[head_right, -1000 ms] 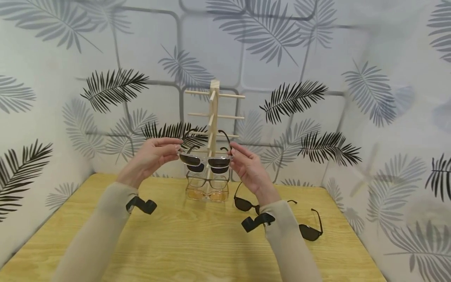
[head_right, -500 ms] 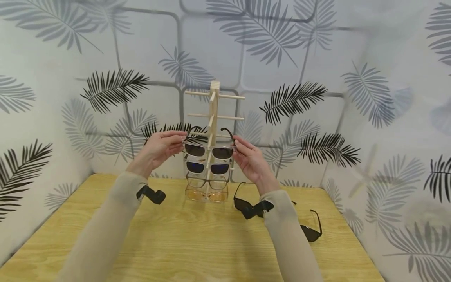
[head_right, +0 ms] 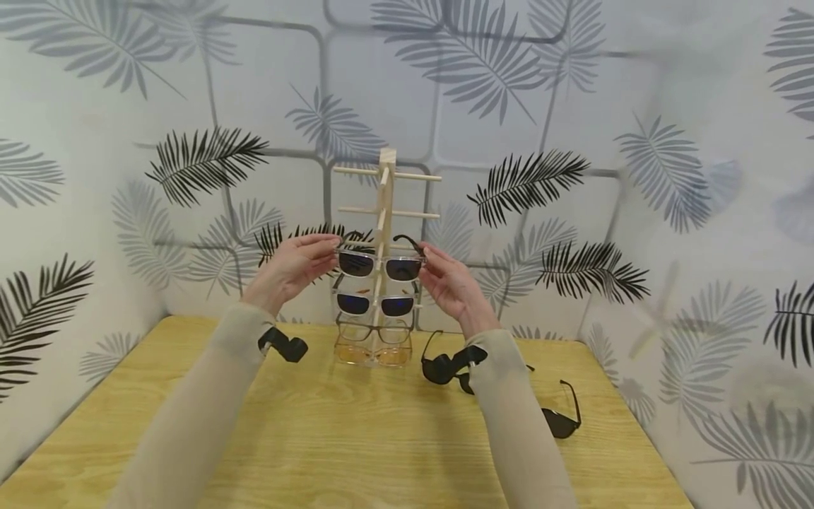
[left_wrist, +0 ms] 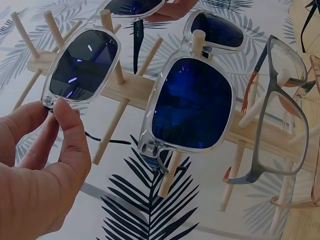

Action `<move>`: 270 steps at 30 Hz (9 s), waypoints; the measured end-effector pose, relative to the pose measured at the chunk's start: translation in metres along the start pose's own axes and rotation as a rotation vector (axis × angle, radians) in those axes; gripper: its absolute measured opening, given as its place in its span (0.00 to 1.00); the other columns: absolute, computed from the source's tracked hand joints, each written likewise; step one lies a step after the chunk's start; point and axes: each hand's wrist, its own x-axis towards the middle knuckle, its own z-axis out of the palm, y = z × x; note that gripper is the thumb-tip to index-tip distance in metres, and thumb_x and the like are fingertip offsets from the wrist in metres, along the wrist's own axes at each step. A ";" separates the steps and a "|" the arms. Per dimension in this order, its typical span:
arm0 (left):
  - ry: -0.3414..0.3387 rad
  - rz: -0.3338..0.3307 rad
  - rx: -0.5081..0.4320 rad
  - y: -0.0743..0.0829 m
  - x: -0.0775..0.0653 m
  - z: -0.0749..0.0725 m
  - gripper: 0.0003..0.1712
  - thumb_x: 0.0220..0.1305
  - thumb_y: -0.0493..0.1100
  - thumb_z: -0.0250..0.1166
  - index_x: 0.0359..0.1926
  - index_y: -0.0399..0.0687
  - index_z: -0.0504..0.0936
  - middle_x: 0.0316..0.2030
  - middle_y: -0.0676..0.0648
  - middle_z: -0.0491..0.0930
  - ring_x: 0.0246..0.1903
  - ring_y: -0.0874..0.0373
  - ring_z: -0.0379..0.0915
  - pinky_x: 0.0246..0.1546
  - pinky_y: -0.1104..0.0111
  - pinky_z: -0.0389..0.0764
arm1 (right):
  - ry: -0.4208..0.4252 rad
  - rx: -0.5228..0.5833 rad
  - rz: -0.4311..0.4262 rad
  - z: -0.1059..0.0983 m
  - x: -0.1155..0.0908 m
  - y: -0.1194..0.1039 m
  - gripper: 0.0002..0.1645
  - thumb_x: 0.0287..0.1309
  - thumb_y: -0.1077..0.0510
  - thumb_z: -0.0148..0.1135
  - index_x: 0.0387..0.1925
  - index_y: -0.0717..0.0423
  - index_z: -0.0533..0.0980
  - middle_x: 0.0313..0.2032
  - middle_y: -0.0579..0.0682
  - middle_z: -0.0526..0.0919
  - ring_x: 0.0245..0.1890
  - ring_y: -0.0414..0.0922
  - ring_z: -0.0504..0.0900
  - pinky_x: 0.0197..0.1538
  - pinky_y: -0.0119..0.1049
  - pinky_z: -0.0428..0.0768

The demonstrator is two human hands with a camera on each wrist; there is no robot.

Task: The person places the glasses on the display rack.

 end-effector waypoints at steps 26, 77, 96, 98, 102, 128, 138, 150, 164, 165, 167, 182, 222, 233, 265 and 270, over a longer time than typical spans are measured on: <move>0.025 0.010 0.144 -0.008 -0.001 -0.003 0.23 0.68 0.45 0.64 0.62 0.42 0.77 0.31 0.54 0.80 0.26 0.62 0.73 0.30 0.72 0.78 | 0.037 -0.298 -0.020 -0.008 -0.001 -0.001 0.26 0.69 0.53 0.57 0.66 0.52 0.69 0.33 0.47 0.80 0.28 0.38 0.80 0.35 0.28 0.82; -0.007 0.219 0.009 -0.112 -0.061 0.032 0.06 0.67 0.37 0.63 0.33 0.49 0.83 0.18 0.53 0.74 0.15 0.63 0.63 0.16 0.74 0.62 | 0.013 -0.453 0.039 -0.104 -0.096 0.035 0.07 0.72 0.57 0.53 0.44 0.47 0.78 0.38 0.42 0.84 0.37 0.36 0.82 0.43 0.30 0.82; -0.040 0.167 0.096 -0.162 -0.050 0.085 0.08 0.64 0.34 0.64 0.39 0.29 0.80 0.17 0.53 0.76 0.14 0.66 0.65 0.15 0.77 0.63 | 0.117 -0.505 0.044 -0.134 -0.116 0.045 0.08 0.70 0.54 0.57 0.49 0.47 0.76 0.40 0.42 0.83 0.39 0.36 0.82 0.45 0.30 0.82; -0.054 0.157 0.105 -0.163 -0.052 0.088 0.07 0.65 0.33 0.63 0.39 0.29 0.80 0.17 0.53 0.75 0.15 0.66 0.65 0.15 0.77 0.64 | 0.128 -0.509 0.044 -0.137 -0.118 0.045 0.08 0.70 0.54 0.57 0.48 0.47 0.76 0.40 0.41 0.83 0.39 0.36 0.82 0.45 0.31 0.82; -0.082 0.133 0.136 -0.173 -0.050 0.093 0.09 0.65 0.34 0.63 0.40 0.28 0.80 0.18 0.53 0.75 0.15 0.66 0.66 0.15 0.78 0.65 | 0.166 -0.516 0.040 -0.145 -0.121 0.044 0.07 0.69 0.54 0.58 0.47 0.47 0.76 0.39 0.41 0.83 0.39 0.36 0.82 0.46 0.31 0.82; -0.107 -0.011 0.217 -0.223 -0.032 0.136 0.07 0.64 0.38 0.65 0.39 0.38 0.85 0.21 0.50 0.79 0.18 0.64 0.68 0.19 0.74 0.67 | 0.303 -0.633 0.081 -0.197 -0.154 0.028 0.08 0.68 0.49 0.60 0.46 0.43 0.77 0.38 0.35 0.83 0.38 0.33 0.81 0.40 0.28 0.81; -0.150 -0.046 0.286 -0.245 -0.028 0.163 0.06 0.63 0.36 0.66 0.40 0.40 0.87 0.28 0.46 0.87 0.18 0.66 0.74 0.17 0.76 0.70 | 0.401 -0.636 0.062 -0.227 -0.177 0.011 0.04 0.68 0.51 0.60 0.37 0.35 0.79 0.35 0.35 0.82 0.31 0.32 0.76 0.31 0.27 0.78; -0.115 -0.085 0.313 -0.258 -0.035 0.190 0.07 0.62 0.34 0.67 0.41 0.39 0.88 0.32 0.47 0.86 0.32 0.46 0.84 0.23 0.69 0.80 | 0.588 -0.657 0.067 -0.256 -0.203 -0.007 0.13 0.64 0.52 0.64 0.26 0.28 0.81 0.30 0.26 0.78 0.27 0.31 0.73 0.28 0.26 0.75; -0.065 -0.117 0.318 -0.270 -0.034 0.205 0.08 0.62 0.32 0.66 0.41 0.39 0.88 0.34 0.49 0.86 0.32 0.46 0.85 0.27 0.66 0.83 | 0.473 -0.648 0.167 -0.279 -0.211 0.001 0.12 0.67 0.54 0.61 0.31 0.31 0.83 0.34 0.30 0.81 0.34 0.32 0.79 0.36 0.26 0.81; -0.069 -0.120 0.319 -0.271 -0.034 0.206 0.08 0.63 0.32 0.66 0.41 0.40 0.88 0.34 0.49 0.85 0.32 0.47 0.85 0.26 0.67 0.83 | 0.467 -0.652 0.165 -0.280 -0.211 0.001 0.12 0.67 0.54 0.61 0.32 0.31 0.83 0.34 0.30 0.81 0.34 0.32 0.80 0.36 0.26 0.82; -0.073 -0.125 0.317 -0.272 -0.033 0.207 0.08 0.62 0.32 0.66 0.41 0.41 0.88 0.34 0.50 0.85 0.31 0.48 0.85 0.25 0.68 0.82 | 0.449 -0.656 0.159 -0.281 -0.211 0.002 0.13 0.68 0.55 0.60 0.32 0.30 0.82 0.34 0.30 0.82 0.35 0.31 0.80 0.37 0.26 0.82; -0.136 -0.168 0.226 -0.274 -0.032 0.205 0.02 0.58 0.33 0.70 0.34 0.38 0.86 0.28 0.43 0.87 0.20 0.60 0.81 0.26 0.69 0.84 | 0.293 -0.516 0.108 -0.292 -0.214 0.005 0.17 0.67 0.63 0.58 0.34 0.37 0.85 0.37 0.37 0.87 0.32 0.32 0.84 0.39 0.25 0.83; -0.302 -0.273 0.113 -0.214 -0.032 0.128 0.16 0.60 0.31 0.67 0.49 0.28 0.82 0.41 0.34 0.85 0.25 0.60 0.81 0.33 0.70 0.85 | 0.184 -0.632 0.012 -0.213 -0.180 0.009 0.12 0.69 0.61 0.57 0.51 0.47 0.77 0.43 0.39 0.84 0.45 0.36 0.84 0.50 0.30 0.82; -0.331 -0.184 0.132 -0.204 -0.042 0.127 0.11 0.60 0.31 0.67 0.44 0.29 0.84 0.35 0.37 0.86 0.24 0.60 0.81 0.29 0.71 0.84 | 0.206 -0.586 -0.006 -0.200 -0.182 0.005 0.13 0.69 0.63 0.57 0.41 0.40 0.81 0.40 0.39 0.85 0.41 0.37 0.84 0.49 0.30 0.83; -0.396 0.015 0.141 -0.098 -0.071 0.103 0.12 0.63 0.32 0.64 0.45 0.27 0.80 0.27 0.49 0.83 0.23 0.59 0.78 0.28 0.69 0.82 | 0.016 -0.501 -0.133 -0.122 -0.165 -0.012 0.15 0.70 0.65 0.54 0.46 0.45 0.82 0.42 0.43 0.85 0.41 0.38 0.85 0.46 0.32 0.84; -0.357 0.049 0.162 -0.079 -0.075 0.098 0.14 0.63 0.33 0.65 0.47 0.26 0.79 0.27 0.48 0.83 0.23 0.59 0.78 0.29 0.69 0.82 | -0.027 -0.474 -0.172 -0.104 -0.159 -0.018 0.14 0.70 0.66 0.53 0.46 0.50 0.82 0.41 0.46 0.86 0.40 0.40 0.86 0.45 0.33 0.85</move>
